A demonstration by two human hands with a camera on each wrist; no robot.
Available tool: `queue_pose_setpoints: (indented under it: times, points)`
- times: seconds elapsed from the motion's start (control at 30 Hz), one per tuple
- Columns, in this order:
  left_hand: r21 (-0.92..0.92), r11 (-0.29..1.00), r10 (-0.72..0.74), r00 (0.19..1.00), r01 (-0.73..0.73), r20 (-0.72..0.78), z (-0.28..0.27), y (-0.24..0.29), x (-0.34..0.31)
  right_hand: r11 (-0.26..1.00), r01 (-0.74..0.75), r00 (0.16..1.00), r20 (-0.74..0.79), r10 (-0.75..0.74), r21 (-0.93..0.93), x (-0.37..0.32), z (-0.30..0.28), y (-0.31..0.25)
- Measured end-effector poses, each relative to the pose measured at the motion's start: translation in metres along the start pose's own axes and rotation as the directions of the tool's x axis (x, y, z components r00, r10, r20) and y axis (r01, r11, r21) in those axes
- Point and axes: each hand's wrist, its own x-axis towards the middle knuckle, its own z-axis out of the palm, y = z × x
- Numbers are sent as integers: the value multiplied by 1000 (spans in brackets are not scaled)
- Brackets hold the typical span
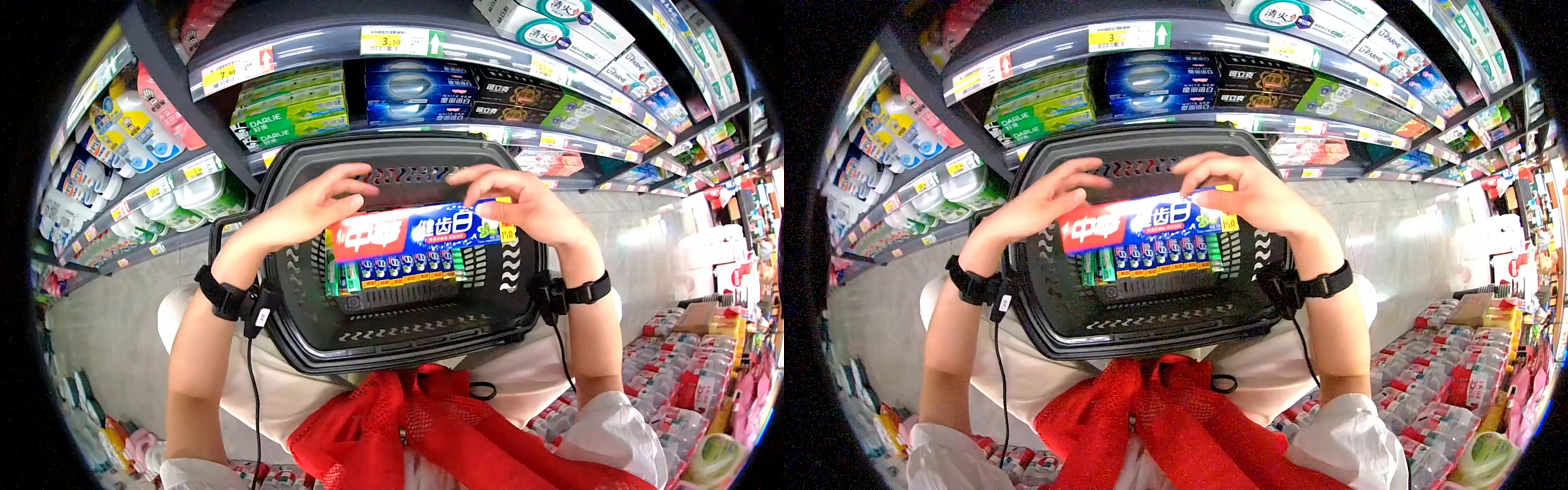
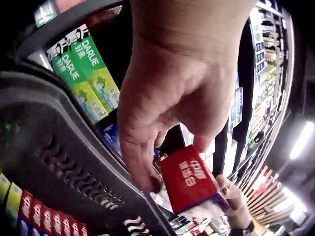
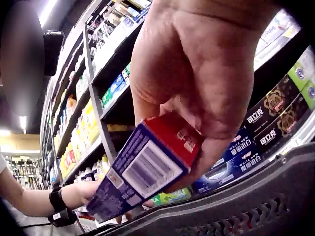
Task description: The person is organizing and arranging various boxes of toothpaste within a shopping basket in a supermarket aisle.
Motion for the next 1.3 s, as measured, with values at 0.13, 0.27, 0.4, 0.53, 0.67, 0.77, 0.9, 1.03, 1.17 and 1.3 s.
queue_pose_setpoints:
  times: [0.13,0.27,0.4,0.53,0.67,0.77,0.9,1.03,1.17,1.3]
  points:
    - [-252,963,-57,987,93,148,14,12,-5,989,21,981,-196,9,148,4,6,13]
    - [-181,975,-85,965,132,249,14,0,-6,956,89,908,-417,38,280,4,-2,19]
    - [-178,981,-61,993,78,97,28,0,0,900,123,834,-535,135,419,3,-12,26]
    - [-359,911,-215,977,200,-2,25,11,8,818,142,784,-568,251,558,6,-14,26]
    - [-412,894,-216,975,176,-53,22,6,6,681,188,784,-525,330,708,10,-9,28]
    - [-470,870,-216,972,149,-92,20,6,6,597,228,815,-486,315,769,17,-4,34]
    - [-527,847,-181,969,66,-170,18,5,4,529,137,850,-374,372,838,23,3,34]
    - [-527,850,-150,952,-14,-267,14,4,1,644,16,873,-325,364,765,26,7,32]
    - [-614,786,-151,939,-77,-310,9,0,-4,682,-56,925,-219,310,729,24,10,29]
    - [-580,813,-179,927,-48,-328,9,9,-4,757,-38,907,-296,300,652,22,8,29]
